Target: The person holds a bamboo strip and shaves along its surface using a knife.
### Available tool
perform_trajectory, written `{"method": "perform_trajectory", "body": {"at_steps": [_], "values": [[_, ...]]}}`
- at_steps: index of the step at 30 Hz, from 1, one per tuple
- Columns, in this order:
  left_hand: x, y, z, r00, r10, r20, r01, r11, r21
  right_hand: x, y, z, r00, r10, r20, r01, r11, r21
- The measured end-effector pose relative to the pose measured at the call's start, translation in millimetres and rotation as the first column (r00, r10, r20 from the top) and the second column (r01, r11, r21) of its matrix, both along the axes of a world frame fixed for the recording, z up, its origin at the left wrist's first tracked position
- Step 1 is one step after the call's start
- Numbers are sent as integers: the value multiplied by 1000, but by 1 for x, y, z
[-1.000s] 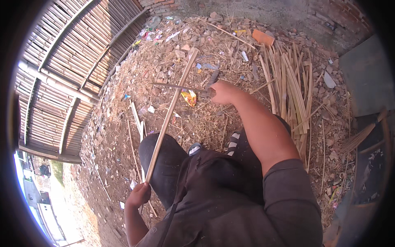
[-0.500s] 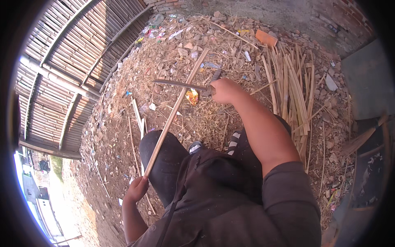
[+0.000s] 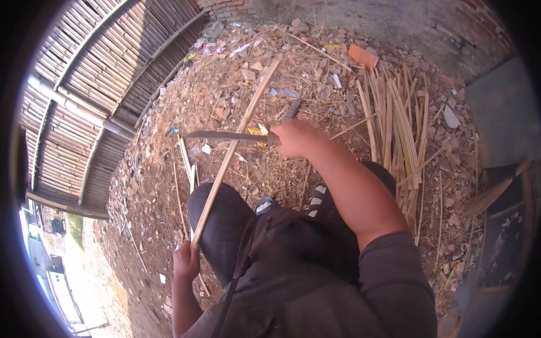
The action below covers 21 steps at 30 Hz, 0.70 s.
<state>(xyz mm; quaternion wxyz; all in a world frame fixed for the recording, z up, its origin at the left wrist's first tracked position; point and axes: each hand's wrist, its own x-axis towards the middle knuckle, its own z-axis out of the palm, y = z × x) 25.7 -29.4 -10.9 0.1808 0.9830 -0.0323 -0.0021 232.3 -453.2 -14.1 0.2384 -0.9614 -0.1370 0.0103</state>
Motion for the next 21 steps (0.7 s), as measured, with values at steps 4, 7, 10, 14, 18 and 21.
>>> {"method": "perform_trajectory", "body": {"at_steps": [4, 7, 10, 14, 18, 21], "values": [[-11, 10, -7, 1000, 13, 14, -14, 998, 64, -17, 24, 15, 983, 176, 44, -170, 979, -116], [-3, 11, -16, 999, -14, 31, 13, 998, 54, 6, -16, -8, 996, 80, -49, -77, 995, 57], [5, 8, 1, 999, -34, -22, 36, 995, 96, 20, -28, -13, 981, -161, -107, 168, 984, 53], [-1, 11, 1, 999, -34, -22, 37, 992, 119, -5, 2, 8, 999, -27, -45, 27, 1000, -8], [-2, 11, -8, 1000, -11, 9, 10, 995, 100, -6, 12, 10, 989, 144, -17, -145, 988, -52], [5, 5, -9, 999, -29, 34, 27, 998, 59, 19, -26, -22, 990, -29, -139, 62, 970, 235]]}}
